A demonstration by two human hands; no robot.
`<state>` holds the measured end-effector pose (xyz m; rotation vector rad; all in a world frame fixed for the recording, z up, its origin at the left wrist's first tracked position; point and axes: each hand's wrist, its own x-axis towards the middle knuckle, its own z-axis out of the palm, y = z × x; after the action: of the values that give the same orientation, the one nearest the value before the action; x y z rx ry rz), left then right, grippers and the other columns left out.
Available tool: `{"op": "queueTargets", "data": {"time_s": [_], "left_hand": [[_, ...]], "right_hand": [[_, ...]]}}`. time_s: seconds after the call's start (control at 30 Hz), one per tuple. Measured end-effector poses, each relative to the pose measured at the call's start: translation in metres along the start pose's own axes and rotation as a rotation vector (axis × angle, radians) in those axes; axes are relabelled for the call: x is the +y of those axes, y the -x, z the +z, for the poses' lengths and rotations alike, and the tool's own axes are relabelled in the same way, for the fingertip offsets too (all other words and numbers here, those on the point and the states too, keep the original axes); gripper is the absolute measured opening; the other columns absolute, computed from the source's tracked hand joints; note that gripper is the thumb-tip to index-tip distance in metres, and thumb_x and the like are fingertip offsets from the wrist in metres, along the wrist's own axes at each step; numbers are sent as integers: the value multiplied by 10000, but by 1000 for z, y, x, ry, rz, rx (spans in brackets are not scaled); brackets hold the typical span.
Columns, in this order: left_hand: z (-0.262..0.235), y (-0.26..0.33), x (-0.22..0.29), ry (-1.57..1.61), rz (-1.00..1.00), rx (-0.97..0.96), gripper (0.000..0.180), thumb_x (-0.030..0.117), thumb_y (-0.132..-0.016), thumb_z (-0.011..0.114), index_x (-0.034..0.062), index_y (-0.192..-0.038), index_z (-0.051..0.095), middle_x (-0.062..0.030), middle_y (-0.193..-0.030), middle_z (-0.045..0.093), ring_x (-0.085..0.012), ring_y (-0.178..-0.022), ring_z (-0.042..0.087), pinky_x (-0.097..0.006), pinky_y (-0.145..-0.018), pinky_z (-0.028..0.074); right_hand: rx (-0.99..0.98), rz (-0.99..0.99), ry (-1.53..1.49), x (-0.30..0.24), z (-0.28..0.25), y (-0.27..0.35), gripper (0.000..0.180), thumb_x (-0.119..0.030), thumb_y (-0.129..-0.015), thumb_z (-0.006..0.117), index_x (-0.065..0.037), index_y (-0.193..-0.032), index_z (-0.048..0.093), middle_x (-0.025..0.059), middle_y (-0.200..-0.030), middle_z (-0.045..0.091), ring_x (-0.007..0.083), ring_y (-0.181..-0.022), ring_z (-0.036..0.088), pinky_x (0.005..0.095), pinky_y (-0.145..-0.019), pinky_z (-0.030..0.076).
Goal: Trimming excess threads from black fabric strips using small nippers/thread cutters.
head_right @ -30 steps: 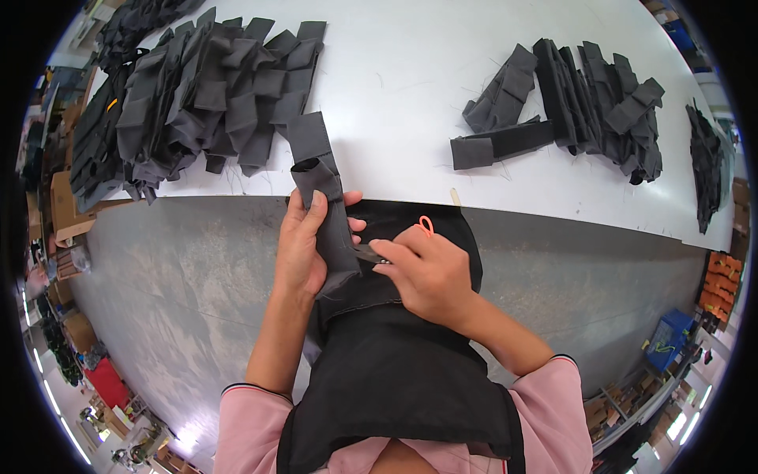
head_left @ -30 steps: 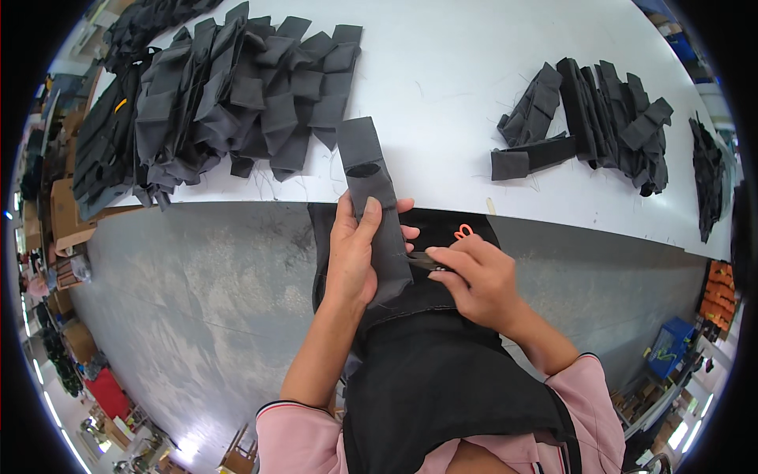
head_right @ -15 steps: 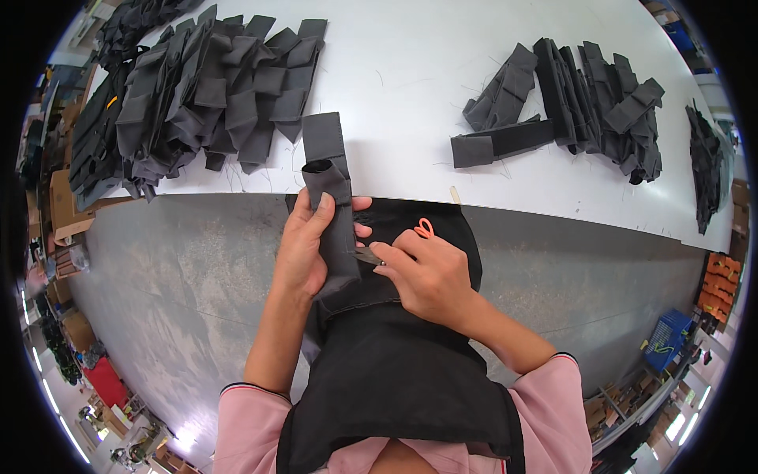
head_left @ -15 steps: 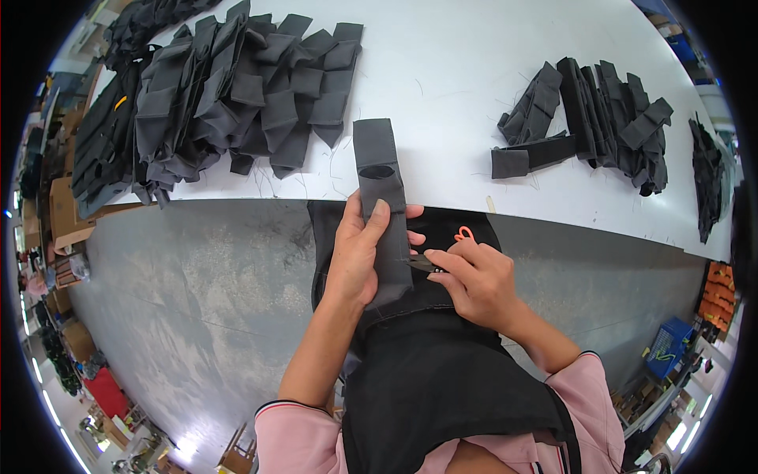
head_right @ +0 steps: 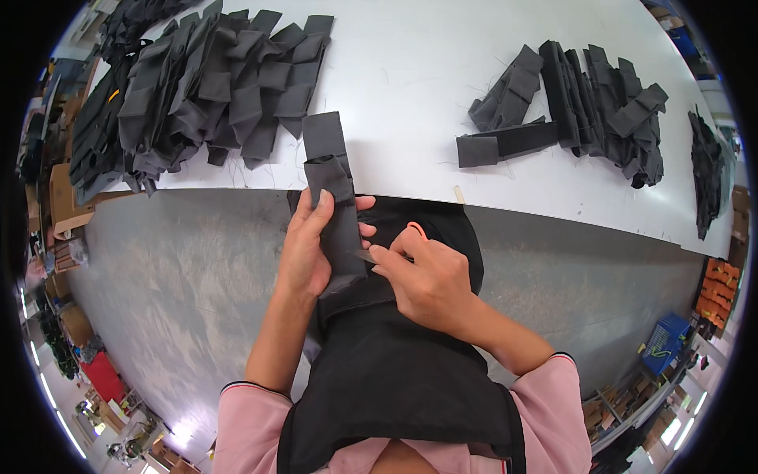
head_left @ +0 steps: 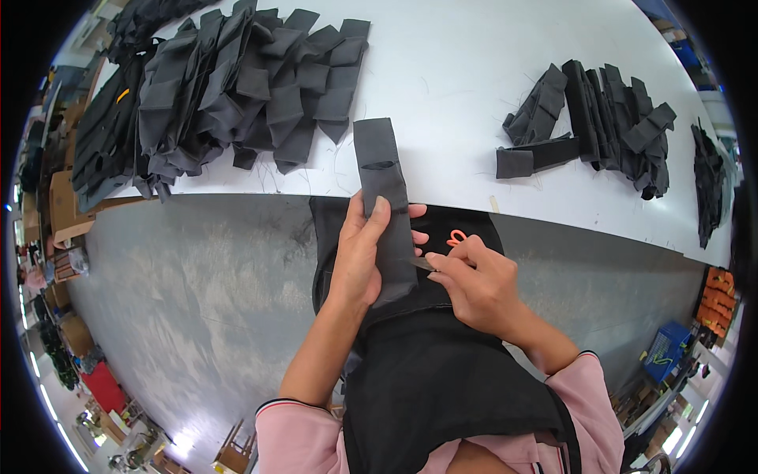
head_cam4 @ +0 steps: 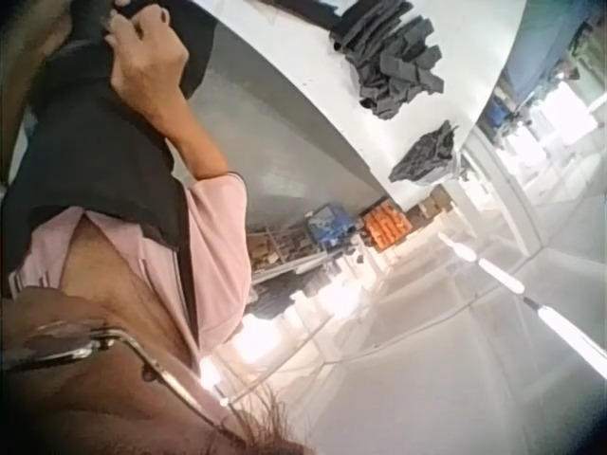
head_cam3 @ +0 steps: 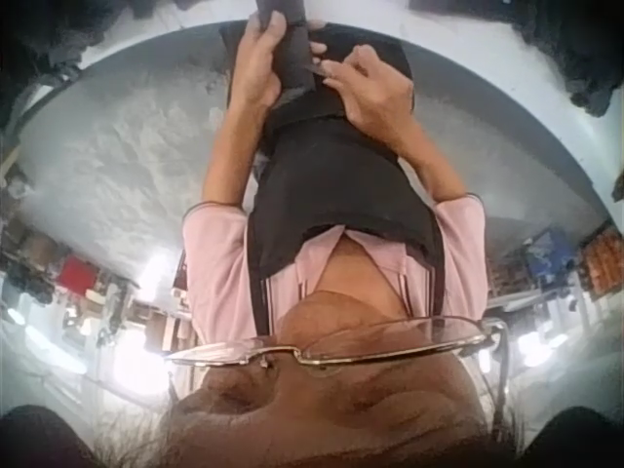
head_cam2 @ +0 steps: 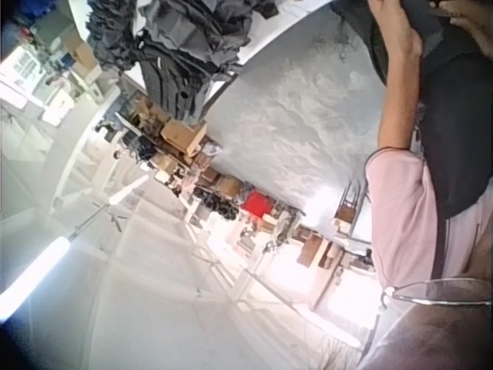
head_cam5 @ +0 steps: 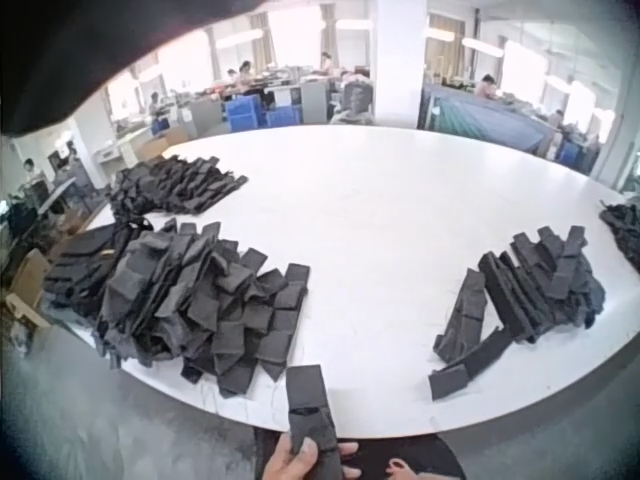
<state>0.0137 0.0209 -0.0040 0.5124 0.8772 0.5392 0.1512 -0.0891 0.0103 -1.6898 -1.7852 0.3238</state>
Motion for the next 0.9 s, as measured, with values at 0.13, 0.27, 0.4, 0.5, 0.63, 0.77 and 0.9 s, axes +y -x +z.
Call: {"op": "queueTargets", "data": {"time_s": [0.13,0.27,0.4,0.5,0.63,0.77,0.9], "left_hand": [[-5,1,-4,11,2,-2,323,300,-983,420,68,-1207,397,-187,-1071,610,-239,-771,656,-351,-655,559],[-4,1,-7,61,-6,-16,350,301,-970,459,72,-1223,380,-178,-1027,620,-217,-741,652,-330,-627,549],[-5,0,-6,95,-15,-40,363,312,-965,469,61,-1215,388,-188,-1022,619,-220,-737,650,-331,-623,550],[-6,1,-6,57,-40,-24,378,340,-964,463,58,-1208,397,-168,-1024,624,-221,-736,646,-336,-630,545],[-25,-15,-17,152,-171,-65,457,368,-963,453,64,-1291,359,-150,-1098,598,-224,-796,640,-343,-648,539],[-12,6,-17,-1,-134,-94,610,208,-951,449,110,-1459,127,-140,-1210,514,-224,-890,614,-333,-705,534],[1,22,-22,-158,-110,-95,767,-81,-790,375,109,-1466,65,-173,-1192,500,-213,-850,610,-333,-726,530]], "right_hand": [[-93,61,-29,-8,2,-12,293,-51,-646,740,-71,-920,637,56,-776,509,201,-614,558,286,-537,454],[-123,24,-58,-10,9,-13,286,-69,-636,745,-80,-893,620,50,-761,488,208,-603,546,304,-520,436],[-72,-47,-31,-6,15,-8,288,-60,-630,750,-77,-887,622,51,-769,485,224,-598,534,306,-511,428],[3,28,-104,0,17,2,260,-30,-661,738,-51,-892,621,58,-796,487,190,-643,541,273,-533,424],[61,436,-542,18,22,-4,318,-4,-690,700,-51,-990,607,66,-808,498,168,-651,495,288,-618,439],[-14,390,-387,10,14,-9,443,20,-644,686,-79,-1068,599,60,-775,480,176,-648,501,274,-558,431],[33,206,-277,34,45,-17,407,60,-655,626,-83,-1036,604,63,-732,454,193,-611,506,279,-535,426]]}}
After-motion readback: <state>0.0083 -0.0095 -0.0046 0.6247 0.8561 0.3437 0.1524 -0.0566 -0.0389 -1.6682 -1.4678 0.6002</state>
